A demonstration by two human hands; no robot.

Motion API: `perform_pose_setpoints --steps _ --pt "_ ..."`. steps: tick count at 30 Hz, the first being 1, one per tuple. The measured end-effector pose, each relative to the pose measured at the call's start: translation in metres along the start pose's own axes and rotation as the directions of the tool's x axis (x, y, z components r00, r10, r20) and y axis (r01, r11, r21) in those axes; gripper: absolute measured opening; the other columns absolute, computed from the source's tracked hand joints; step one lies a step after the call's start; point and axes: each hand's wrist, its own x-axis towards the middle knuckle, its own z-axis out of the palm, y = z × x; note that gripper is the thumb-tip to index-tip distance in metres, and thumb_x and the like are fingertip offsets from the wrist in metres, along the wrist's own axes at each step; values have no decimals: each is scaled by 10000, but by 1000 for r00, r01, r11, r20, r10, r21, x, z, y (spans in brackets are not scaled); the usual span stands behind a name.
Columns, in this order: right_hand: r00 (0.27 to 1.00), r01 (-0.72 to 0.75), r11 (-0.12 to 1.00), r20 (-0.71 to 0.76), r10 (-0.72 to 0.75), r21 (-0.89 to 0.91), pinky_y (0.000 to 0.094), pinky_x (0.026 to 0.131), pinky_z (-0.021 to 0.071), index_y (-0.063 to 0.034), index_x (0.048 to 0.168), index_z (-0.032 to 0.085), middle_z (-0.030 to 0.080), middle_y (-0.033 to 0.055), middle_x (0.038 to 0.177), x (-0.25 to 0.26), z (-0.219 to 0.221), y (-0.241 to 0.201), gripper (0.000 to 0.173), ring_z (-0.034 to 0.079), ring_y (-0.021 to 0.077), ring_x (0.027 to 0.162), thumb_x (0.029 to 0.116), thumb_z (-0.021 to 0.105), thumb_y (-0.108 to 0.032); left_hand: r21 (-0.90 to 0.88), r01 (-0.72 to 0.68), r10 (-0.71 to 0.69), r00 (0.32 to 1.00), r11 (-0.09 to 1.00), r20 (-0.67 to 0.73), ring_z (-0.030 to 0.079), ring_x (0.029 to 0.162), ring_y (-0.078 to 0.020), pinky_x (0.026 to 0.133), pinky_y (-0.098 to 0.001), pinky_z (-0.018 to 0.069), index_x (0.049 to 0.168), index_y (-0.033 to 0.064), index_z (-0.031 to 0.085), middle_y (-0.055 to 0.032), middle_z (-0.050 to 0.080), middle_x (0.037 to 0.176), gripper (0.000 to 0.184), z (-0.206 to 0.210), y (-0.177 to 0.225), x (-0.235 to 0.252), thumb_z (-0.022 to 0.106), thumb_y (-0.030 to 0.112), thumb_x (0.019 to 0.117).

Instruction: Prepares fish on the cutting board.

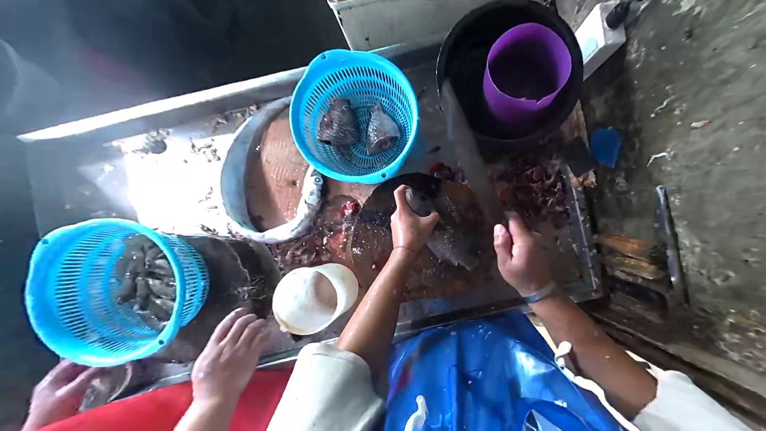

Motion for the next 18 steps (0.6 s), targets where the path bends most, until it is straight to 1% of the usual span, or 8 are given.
perform_pose_setpoints --steps 3,5,8,11,13,15,16,18 --pt "977 -121 990 165 133 -79 473 676 606 12 1281 616 699 138 792 -42 26 28 402 707 275 702 1063 435 -273 2 6 -6 1000 1000 -26 734 894 -344 775 -583 587 1466 181 402 -166 728 1028 888 1 -3 -7 877 269 721" --pt "815 -322 927 441 376 -194 529 883 575 -47 1403 576 739 186 984 -56 37 47 450 733 340 949 1085 409 -318 14 19 -19 1000 1000 -7 733 896 -345 782 -585 585 1475 174 393 -175 725 1029 887 1 -3 -13 872 280 736" --pt "882 -300 947 346 320 -110 546 739 575 -15 1185 650 687 182 816 -40 4 20 352 705 340 791 1080 467 -297 9 7 -7 1000 1000 -1 731 924 -369 810 -602 581 1508 153 375 -199 724 1052 926 0 -4 -19 877 291 742" --pt "997 -40 999 -62 41 15 391 515 545 18 1151 639 606 72 665 -44 -11 4 357 602 187 545 1057 448 -268 -1 1 -1 1000 1000 -10 728 929 -368 810 -602 578 1498 168 374 -193 722 1055 924 2 -2 -20 882 303 738" --pt "994 -100 994 41 102 -41 426 603 592 46 1183 639 663 119 734 -74 11 22 397 669 239 630 1059 432 -270 3 7 -7 1000 1000 -22 727 923 -373 801 -603 576 1493 173 381 -192 723 1056 915 2 -4 -24 881 290 735" --pt "810 -364 909 413 417 -203 539 895 577 -21 1366 584 732 200 1028 -96 29 41 453 728 354 985 1092 399 -332 0 1 -1 1000 1000 -30 724 920 -373 791 -604 574 1488 177 386 -191 720 1061 903 2 -7 -31 877 287 737" --pt "728 -414 874 484 486 -254 544 945 557 -52 1433 551 730 202 1101 -95 28 45 474 714 362 1064 1091 399 -344 -6 -9 8 999 1000 -36 724 912 -374 781 -605 575 1484 174 387 -193 719 1053 895 2 -8 -37 871 283 739" --pt "764 -396 889 455 458 -230 555 884 569 -55 1380 598 732 207 1019 -76 7 31 433 721 372 994 1086 434 -327 -35 -41 38 997 999 -67 715 898 -387 758 -608 569 1486 172 366 -208 710 1042 894 2 -11 -42 870 271 755"
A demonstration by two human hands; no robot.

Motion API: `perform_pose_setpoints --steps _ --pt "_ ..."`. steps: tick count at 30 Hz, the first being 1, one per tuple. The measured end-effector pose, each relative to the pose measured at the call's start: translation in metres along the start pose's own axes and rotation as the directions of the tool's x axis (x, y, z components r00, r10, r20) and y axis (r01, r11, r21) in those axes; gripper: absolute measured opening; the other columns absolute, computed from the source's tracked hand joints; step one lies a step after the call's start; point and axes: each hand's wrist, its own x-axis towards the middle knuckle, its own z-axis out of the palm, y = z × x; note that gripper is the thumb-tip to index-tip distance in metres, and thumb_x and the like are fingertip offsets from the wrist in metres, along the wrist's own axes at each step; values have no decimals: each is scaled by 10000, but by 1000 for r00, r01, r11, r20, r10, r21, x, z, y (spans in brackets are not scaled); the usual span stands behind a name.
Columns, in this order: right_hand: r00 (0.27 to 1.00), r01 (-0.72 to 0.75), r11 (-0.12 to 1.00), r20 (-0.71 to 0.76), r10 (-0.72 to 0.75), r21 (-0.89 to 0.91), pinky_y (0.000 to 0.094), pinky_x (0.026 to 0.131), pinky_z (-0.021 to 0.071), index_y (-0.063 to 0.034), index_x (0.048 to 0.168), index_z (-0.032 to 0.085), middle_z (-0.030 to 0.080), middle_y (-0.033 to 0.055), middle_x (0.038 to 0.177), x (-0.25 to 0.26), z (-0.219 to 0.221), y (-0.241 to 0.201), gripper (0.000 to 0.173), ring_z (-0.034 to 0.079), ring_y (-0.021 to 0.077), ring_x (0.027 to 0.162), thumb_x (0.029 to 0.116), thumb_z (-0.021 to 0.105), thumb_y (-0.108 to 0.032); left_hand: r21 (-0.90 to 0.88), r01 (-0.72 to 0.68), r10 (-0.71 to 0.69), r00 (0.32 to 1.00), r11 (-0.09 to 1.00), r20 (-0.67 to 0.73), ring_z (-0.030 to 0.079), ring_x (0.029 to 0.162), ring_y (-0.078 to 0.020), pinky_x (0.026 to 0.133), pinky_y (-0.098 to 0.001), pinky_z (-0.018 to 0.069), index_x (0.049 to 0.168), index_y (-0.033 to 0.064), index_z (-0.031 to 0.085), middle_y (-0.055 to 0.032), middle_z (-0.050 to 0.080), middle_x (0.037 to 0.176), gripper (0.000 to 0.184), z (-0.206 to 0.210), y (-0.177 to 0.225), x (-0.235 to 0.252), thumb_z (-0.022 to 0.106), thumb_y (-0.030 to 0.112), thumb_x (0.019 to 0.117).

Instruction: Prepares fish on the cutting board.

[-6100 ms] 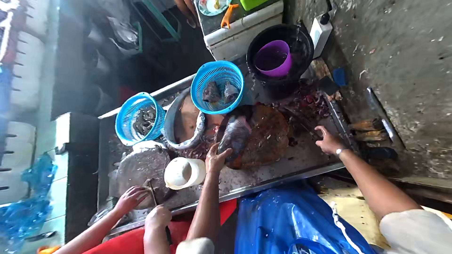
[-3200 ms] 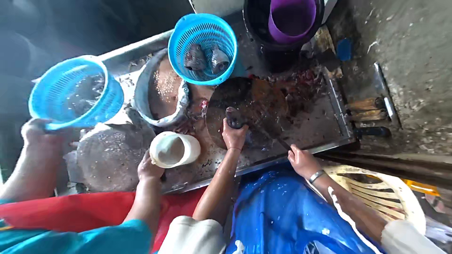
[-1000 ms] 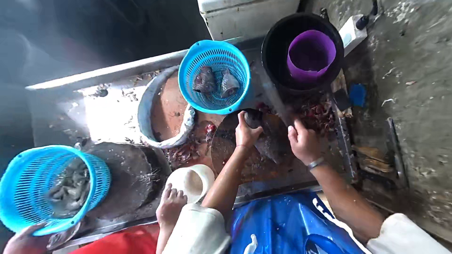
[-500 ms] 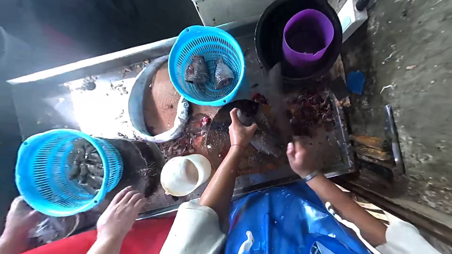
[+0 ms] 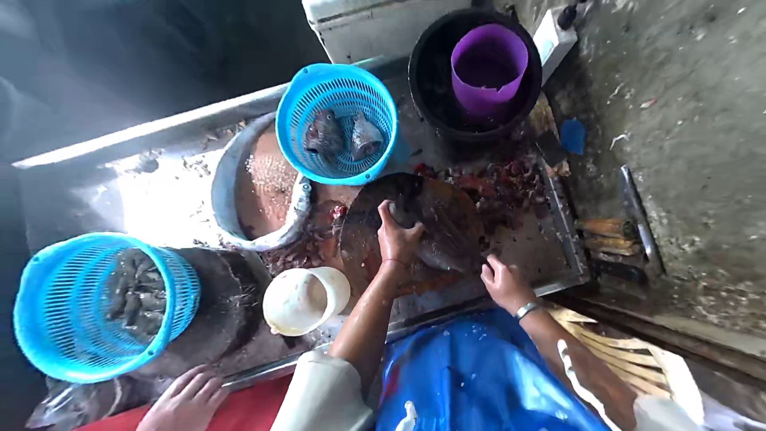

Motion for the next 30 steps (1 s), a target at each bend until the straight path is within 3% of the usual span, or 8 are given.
perform_pose_setpoints --steps 2,6,8,11,15,19,24,30 --pt "955 162 985 -261 -141 62 530 705 586 -1 1219 661 693 182 791 -27 -18 -16 357 709 344 752 1070 490 -277 37 21 -21 1000 999 12 725 920 -383 792 -607 574 1494 155 376 -202 718 1058 899 0 -6 -13 870 298 757" --pt "598 544 839 -701 -389 -1 365 486 530 18 1177 627 609 59 675 -41 -40 -36 358 584 162 526 1061 435 -261 48 34 -34 999 998 7 725 935 -390 813 -619 568 1490 152 381 -210 719 1062 912 -1 2 -9 882 281 738" --pt "710 478 878 -592 -381 7 403 553 575 18 1206 612 640 89 724 -36 -9 -18 376 636 202 587 1070 424 -278 58 32 -33 999 998 8 725 924 -388 802 -614 569 1479 163 391 -209 717 1057 899 -2 -1 -9 883 274 736" --pt "997 54 998 58 -51 -42 540 915 564 -67 1404 537 726 197 1060 -14 20 1 406 719 359 1036 1101 396 -299 59 29 -31 999 998 35 728 904 -383 783 -610 575 1478 188 389 -196 723 1045 888 -4 -5 -10 878 272 741" --pt "986 124 992 -107 -125 -14 553 709 573 -74 1183 625 682 171 811 -32 -15 -17 304 711 355 799 1090 463 -314 35 27 -28 999 999 26 726 880 -363 756 -601 573 1468 198 398 -181 720 1027 885 -10 -15 -16 872 295 727" --pt "751 443 897 -547 -371 0 413 520 552 9 1194 627 613 76 678 -49 -10 -11 347 612 209 556 1058 449 -255 12 26 -26 1000 1000 -13 724 875 -364 752 -595 572 1465 188 401 -190 717 1025 889 -8 -24 -22 879 303 724" --pt "998 15 994 60 -8 -108 536 926 572 -100 1503 489 743 170 1087 -36 53 29 492 722 346 1066 1094 357 -340 21 80 -79 996 997 -39 720 918 -372 786 -604 569 1484 187 382 -198 714 1058 896 -12 -25 -28 863 307 738" --pt "990 -123 972 88 108 201 543 707 573 -32 1366 572 672 233 982 -9 -8 70 415 679 340 759 1112 422 -323 244 18 -76 971 970 228 694 1023 -436 883 -668 535 1454 150 448 -248 695 1132 877 -52 -30 -5 897 411 748"
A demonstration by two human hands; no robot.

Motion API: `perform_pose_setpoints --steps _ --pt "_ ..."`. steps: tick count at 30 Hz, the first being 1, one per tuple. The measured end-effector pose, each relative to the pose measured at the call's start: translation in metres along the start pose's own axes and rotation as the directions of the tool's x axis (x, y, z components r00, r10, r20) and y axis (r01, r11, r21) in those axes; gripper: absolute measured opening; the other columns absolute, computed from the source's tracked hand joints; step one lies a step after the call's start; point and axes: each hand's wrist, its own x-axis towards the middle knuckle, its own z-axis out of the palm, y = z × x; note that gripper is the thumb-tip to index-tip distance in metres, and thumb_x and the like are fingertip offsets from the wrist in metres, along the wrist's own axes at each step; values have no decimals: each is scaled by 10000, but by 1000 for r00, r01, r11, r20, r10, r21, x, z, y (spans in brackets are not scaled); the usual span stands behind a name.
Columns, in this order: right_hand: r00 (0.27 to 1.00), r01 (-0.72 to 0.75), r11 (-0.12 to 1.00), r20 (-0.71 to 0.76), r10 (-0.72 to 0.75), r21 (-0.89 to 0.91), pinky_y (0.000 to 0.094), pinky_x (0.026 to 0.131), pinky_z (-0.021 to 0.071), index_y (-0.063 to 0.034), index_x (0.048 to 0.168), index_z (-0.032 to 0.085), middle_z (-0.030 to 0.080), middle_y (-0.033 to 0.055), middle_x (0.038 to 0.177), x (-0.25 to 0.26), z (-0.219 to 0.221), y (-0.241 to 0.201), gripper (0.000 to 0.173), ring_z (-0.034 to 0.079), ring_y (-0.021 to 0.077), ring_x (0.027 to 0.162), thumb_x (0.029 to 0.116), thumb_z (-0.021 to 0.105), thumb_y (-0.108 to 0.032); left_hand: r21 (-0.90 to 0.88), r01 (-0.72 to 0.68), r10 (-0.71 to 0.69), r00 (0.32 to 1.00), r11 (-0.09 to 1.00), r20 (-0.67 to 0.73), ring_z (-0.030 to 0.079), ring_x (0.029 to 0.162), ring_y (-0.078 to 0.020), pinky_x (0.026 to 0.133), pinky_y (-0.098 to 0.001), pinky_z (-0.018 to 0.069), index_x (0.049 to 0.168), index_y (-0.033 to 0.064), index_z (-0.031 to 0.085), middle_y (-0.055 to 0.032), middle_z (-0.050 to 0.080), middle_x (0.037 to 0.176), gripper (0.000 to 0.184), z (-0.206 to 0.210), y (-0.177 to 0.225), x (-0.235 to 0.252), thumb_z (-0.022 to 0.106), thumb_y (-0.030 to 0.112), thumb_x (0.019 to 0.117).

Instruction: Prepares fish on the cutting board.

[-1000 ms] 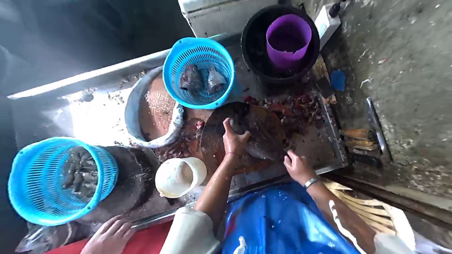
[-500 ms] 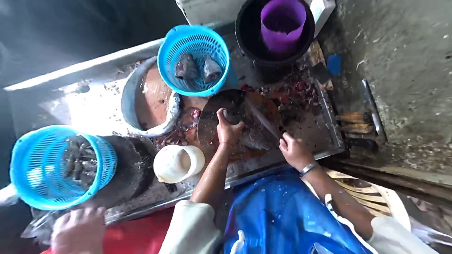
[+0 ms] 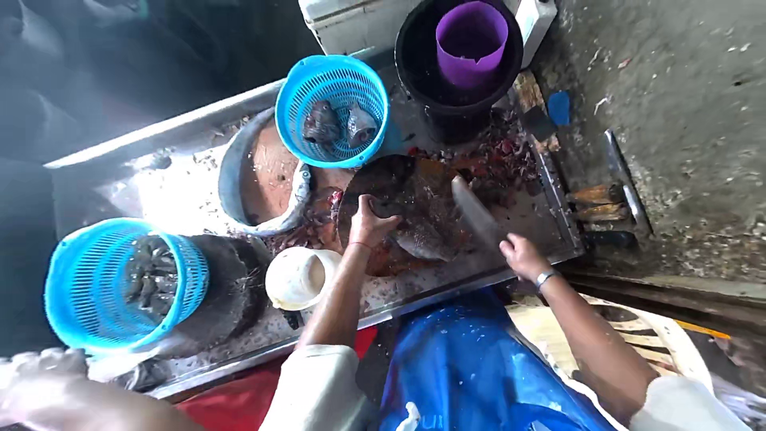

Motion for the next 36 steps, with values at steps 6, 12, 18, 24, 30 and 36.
perform_pose_setpoints --steps 6,12,18,24,30,36 --pt "919 235 968 -343 -193 85 570 657 563 -8 1213 614 659 195 837 -35 -23 -55 362 673 344 711 1105 443 -308 333 -175 45 931 927 362 693 1051 -438 909 -687 536 1315 107 637 -242 698 1169 693 -30 29 34 902 421 756" --pt "951 279 959 -128 -282 -44 570 847 578 -35 1337 571 713 200 976 -12 36 -71 403 718 361 934 1098 429 -328 647 -346 -117 820 680 561 679 1033 -438 884 -731 500 1129 42 720 -216 719 1059 644 -17 59 42 915 465 684" --pt "974 40 977 208 -84 208 384 494 520 -104 1363 524 549 113 751 30 29 -12 413 552 206 513 1117 395 -410 486 -366 -43 763 794 645 690 998 -383 908 -647 524 1126 21 712 -200 721 1035 519 -30 57 12 897 337 759" --pt "993 73 808 32 -114 585 344 449 548 -46 1279 522 531 47 630 15 6 39 390 553 161 442 1128 385 -378 -230 133 -80 971 964 227 721 820 -273 752 -504 605 1104 20 688 -150 734 930 399 3 72 -56 820 268 820" --pt "995 14 828 71 -65 561 336 459 538 -47 1248 521 535 61 678 8 11 33 377 556 161 472 1139 346 -363 199 -62 72 997 978 -41 658 1080 -389 855 -633 560 1240 109 665 -202 595 1324 489 105 84 -70 684 490 933" --pt "958 -14 878 258 -125 478 327 459 505 -92 1429 455 512 71 694 5 19 15 408 529 164 476 1138 333 -352 56 -35 32 998 998 55 566 1295 -381 1075 -601 456 1375 65 582 -219 586 1390 643 117 77 -69 316 570 1079"
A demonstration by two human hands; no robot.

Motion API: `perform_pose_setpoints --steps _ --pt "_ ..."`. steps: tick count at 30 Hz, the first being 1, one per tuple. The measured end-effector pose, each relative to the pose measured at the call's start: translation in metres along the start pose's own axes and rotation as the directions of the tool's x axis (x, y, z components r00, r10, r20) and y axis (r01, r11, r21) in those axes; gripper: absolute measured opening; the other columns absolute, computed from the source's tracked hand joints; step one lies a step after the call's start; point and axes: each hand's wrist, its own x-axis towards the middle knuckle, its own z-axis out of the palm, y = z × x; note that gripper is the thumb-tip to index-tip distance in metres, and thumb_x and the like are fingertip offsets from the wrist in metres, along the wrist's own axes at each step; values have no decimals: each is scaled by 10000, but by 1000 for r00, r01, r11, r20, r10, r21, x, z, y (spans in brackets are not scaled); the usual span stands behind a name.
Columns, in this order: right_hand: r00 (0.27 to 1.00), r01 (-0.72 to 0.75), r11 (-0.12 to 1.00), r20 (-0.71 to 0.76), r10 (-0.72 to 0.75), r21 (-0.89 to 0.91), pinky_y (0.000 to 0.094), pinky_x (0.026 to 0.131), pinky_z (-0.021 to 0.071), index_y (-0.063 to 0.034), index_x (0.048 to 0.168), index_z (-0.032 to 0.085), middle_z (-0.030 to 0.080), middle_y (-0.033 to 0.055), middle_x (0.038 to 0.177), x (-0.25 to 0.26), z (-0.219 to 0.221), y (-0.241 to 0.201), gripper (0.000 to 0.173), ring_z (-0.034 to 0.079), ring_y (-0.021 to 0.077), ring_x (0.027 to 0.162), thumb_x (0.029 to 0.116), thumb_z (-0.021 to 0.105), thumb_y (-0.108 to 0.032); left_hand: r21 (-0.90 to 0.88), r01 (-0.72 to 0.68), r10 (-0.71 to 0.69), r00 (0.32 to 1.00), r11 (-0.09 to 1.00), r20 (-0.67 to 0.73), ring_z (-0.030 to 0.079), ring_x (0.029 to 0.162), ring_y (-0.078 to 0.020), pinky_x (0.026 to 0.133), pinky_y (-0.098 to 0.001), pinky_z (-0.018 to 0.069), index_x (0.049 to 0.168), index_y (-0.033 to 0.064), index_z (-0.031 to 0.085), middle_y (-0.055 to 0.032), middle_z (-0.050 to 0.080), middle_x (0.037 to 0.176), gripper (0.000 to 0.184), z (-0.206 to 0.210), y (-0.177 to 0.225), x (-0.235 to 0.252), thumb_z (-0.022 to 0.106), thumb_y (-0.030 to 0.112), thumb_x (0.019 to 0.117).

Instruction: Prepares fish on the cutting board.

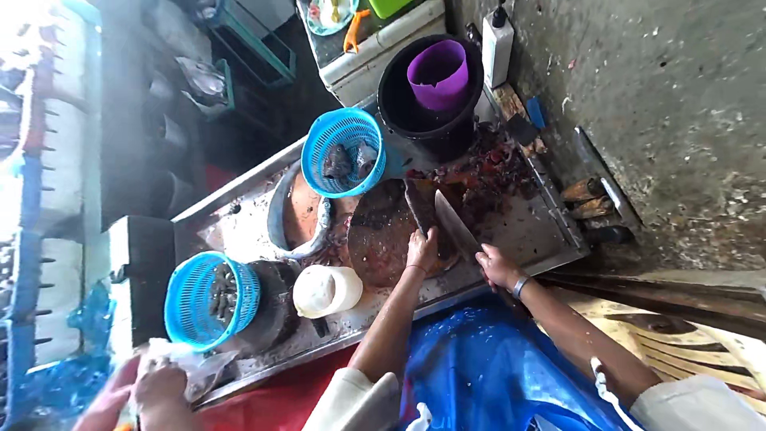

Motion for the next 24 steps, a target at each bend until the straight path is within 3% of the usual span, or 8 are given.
perform_pose_setpoints --steps 3,6,11,15,18,20,22,24 --pt "1000 -5 983 -16 2 -183 375 506 530 -91 1494 427 564 135 806 -13 -3 -7 438 561 203 524 1134 333 -323 23 -25 25 1000 999 7 572 1289 -384 1066 -595 466 1389 35 549 -239 575 1390 636 0 -6 5 314 542 1084" --pt "998 -40 969 -55 27 -245 386 532 532 -111 1571 362 586 155 859 -29 -5 -10 487 565 211 548 1132 333 -320 49 -50 46 996 998 72 518 1365 -373 1113 -573 439 1481 26 439 -243 477 1507 634 -1 -2 3 339 508 1082" --pt "993 -96 950 -87 73 -297 380 502 512 -83 1359 496 553 129 766 -40 5 -20 365 552 207 511 1127 349 -325 49 -64 59 992 997 109 582 1278 -382 1021 -582 502 1504 34 365 -258 499 1463 680 2 -3 7 349 546 1057" --pt "985 -115 938 -157 67 -326 383 516 513 -79 1291 532 565 133 784 -53 6 -26 339 565 211 530 1127 351 -314 31 -83 77 981 996 180 564 1300 -397 1047 -584 483 1520 0 333 -282 484 1469 697 -6 3 13 351 524 1061" --pt "958 -98 921 -287 -15 -377 466 592 544 -83 1265 555 624 168 822 -66 2 -53 317 636 278 629 1125 383 -310 15 -77 72 974 997 215 594 1256 -395 991 -604 514 1527 47 320 -259 495 1464 725 -8 -4 14 359 582 1040" --pt "878 29 909 -424 -222 -415 549 629 556 -48 1231 600 653 185 812 -80 1 -81 310 667 340 689 1105 430 -274 -35 -71 78 967 997 243 598 1241 -402 966 -606 527 1551 63 288 -264 478 1479 771 -7 -9 19 369 621 1025" --pt "687 215 846 -540 -487 -489 483 515 509 -40 1122 597 580 119 691 -94 9 -105 276 599 278 573 1092 435 -262 -94 -42 66 961 995 268 643 1165 -390 883 -585 575 1564 97 273 -261 475 1480 792 -9 -14 19 387 649 1008" --pt "483 338 778 -611 -627 -530 424 473 506 -15 1162 586 570 84 660 -90 27 -112 306 581 223 527 1081 416 -257 -124 -24 59 956 992 287 663 1113 -387 827 -569 595 1574 101 242 -267 463 1483 801 -10 -13 18 383 651 1009"
